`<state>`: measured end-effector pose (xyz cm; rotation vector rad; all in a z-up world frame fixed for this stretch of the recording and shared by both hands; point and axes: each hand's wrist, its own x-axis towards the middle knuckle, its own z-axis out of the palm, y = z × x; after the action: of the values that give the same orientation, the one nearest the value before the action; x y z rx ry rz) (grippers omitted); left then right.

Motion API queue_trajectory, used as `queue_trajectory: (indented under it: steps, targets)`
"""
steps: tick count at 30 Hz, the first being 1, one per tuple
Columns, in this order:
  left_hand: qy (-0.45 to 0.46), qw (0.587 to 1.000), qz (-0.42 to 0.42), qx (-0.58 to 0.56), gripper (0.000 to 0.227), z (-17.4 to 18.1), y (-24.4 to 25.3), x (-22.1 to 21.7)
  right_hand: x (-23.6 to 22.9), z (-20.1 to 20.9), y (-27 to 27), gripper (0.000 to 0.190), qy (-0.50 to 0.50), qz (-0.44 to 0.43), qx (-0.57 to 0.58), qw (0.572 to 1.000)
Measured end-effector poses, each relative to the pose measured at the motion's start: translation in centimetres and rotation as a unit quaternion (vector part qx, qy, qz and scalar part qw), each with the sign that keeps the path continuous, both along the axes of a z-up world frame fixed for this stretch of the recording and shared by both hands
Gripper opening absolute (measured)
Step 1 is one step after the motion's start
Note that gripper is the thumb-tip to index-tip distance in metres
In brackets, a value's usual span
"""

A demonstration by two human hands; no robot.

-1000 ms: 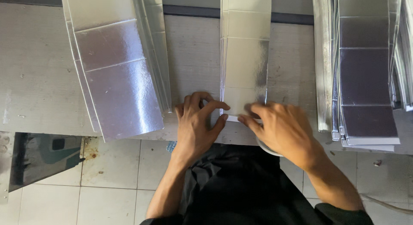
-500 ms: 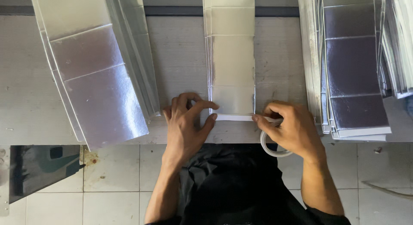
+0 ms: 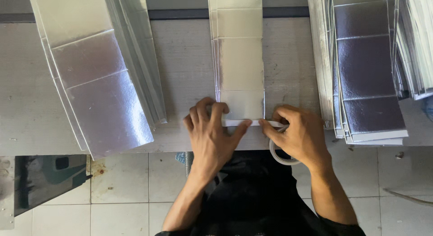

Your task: The person repeatedly applies strips of white tape to the edges of rectangular panels laid out on a table. They smooth the tape down with their hands and move the panels to a side stack after taping.

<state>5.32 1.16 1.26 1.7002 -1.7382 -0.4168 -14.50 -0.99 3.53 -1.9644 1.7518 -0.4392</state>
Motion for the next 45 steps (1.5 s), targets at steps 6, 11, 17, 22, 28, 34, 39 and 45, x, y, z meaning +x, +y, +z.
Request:
queue_trajectory:
  steps: [6, 11, 17, 22, 28, 34, 39, 45]
  targets:
    - [-0.007, 1.000, -0.006, 0.003, 0.016, -0.7, 0.3, 0.4, 0.1, -0.2, -0.1, 0.043, 0.006, -0.001, 0.000, 1.000]
    - [0.000, 1.000, -0.019, 0.023, 0.018, -0.9, 0.4, 2.0, -0.4, -0.1, -0.1, 0.039, -0.024, 0.018, -0.004, 1.000]
    - [0.021, 0.990, -0.120, -0.076, 0.040, 0.0, -0.5, -1.6, -1.3, -1.1, 0.0, 0.032, -0.034, 0.037, 0.008, 0.999]
    - [-0.065, 0.982, -0.165, -0.064, 0.051, -1.0, -1.0, -4.4, -1.9, -1.5, 0.1, 0.031, -0.062, 0.052, 0.023, 0.996]
    - [-0.105, 0.982, -0.156, -0.033, 0.057, -0.7, -1.0, -4.7, -1.6, -1.0, 0.1, 0.030, -0.091, 0.062, 0.006, 0.994]
    - [-0.124, 0.979, -0.162, -0.026, 0.058, -1.2, -1.0, -4.7, -2.3, -3.7, 3.2, 0.043, -0.201, 0.230, -0.283, 0.909]
    - [-0.086, 0.976, -0.198, -0.031, 0.069, -1.0, -1.2, -3.8, -3.9, -7.6, 3.0, 0.036, -0.251, 0.128, -0.236, 0.930]
    - [-0.077, 0.960, -0.265, -0.037, 0.062, -0.7, -2.3, -1.0, -4.1, -4.9, 1.9, 0.027, -0.298, 0.000, -0.112, 0.948]
